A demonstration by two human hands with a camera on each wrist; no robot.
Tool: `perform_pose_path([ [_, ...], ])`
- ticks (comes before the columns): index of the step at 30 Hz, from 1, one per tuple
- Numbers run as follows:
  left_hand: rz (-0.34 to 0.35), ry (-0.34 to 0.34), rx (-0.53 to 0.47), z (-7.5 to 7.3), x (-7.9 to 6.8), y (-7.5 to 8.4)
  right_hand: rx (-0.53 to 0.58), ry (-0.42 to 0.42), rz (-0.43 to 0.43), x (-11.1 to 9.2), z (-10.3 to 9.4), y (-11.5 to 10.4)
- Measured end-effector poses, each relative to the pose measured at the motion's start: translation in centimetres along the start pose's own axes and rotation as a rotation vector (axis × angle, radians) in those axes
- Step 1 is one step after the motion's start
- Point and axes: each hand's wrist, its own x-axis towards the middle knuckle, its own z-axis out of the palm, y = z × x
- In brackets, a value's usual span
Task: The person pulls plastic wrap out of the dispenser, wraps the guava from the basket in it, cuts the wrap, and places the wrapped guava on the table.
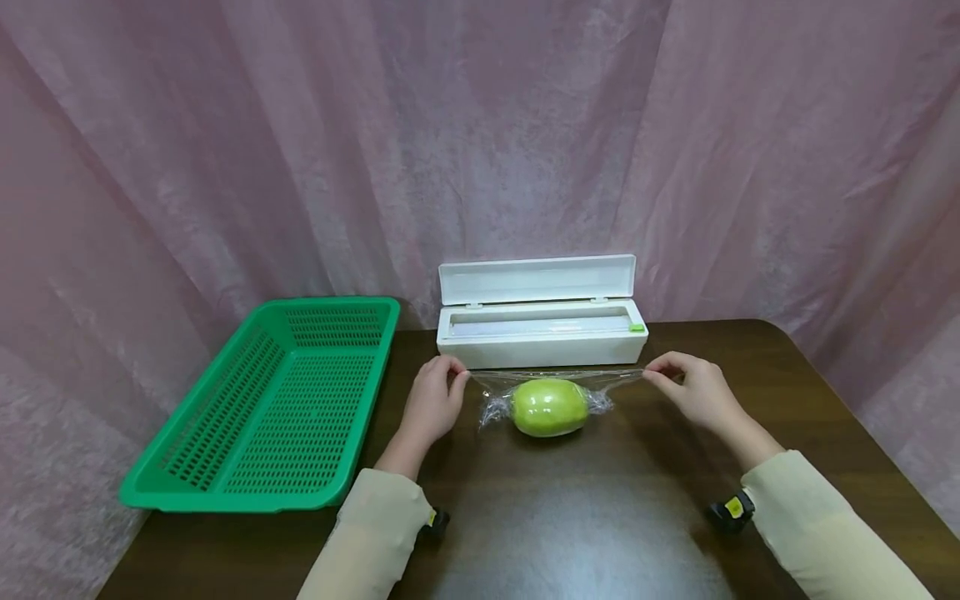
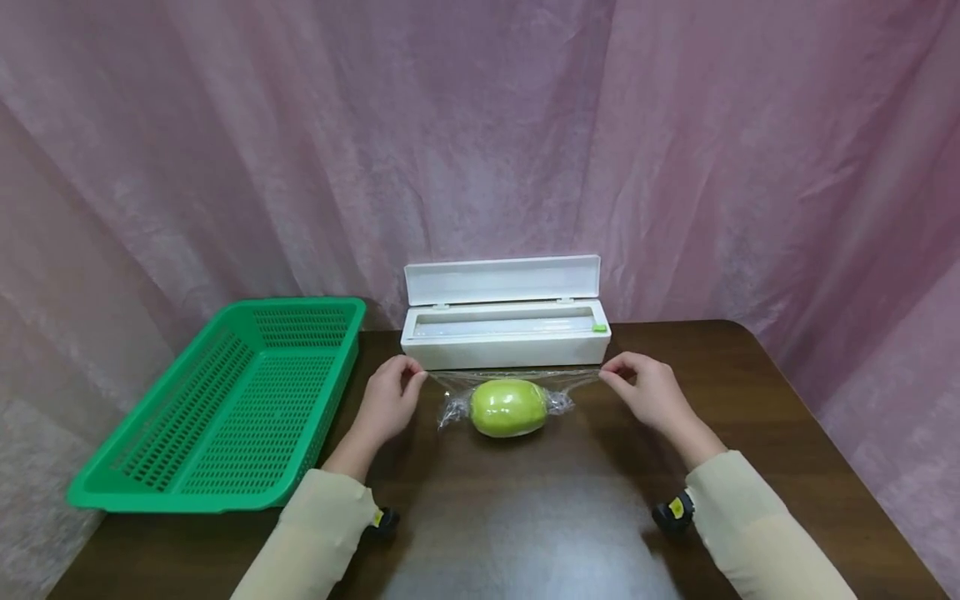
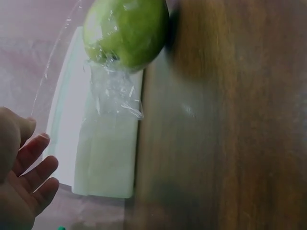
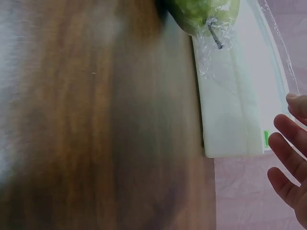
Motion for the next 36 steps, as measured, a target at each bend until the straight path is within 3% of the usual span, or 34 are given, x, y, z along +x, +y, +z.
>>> perform_pose_path([
  [7,0.057,-0.098,-0.007,-0.9,-1.0,0.9,0.003,-0.063,0.0,-1.3,-0.2,0.4],
  [14,0.026,-0.28,0.035,-1.0,-1.7,1.1,-0.016,-0.142,0.02,-2.1,0.4,1.4],
  [18,-0.003,-0.345,0.077,-0.9,-1.8,0.9,-0.029,-0.201,0.025,-2.1,1.1,1.8],
  [21,0.011,-0.349,0.084,-0.9,-1.8,0.8,-0.037,-0.23,0.024,-2.0,1.5,2.0],
  [28,0.021,-0.277,0.07,-0.5,-1.5,1.5,-0.049,-0.253,0.034,-1.7,1.8,2.1],
  [31,0.057,-0.261,0.097,0.1,-1.3,2.0,-0.049,-0.265,0.048,-1.7,1.8,2.0],
  [36,0.129,-0.309,0.164,1.3,-0.7,3.1,-0.062,-0.24,0.045,-1.7,1.6,1.4],
])
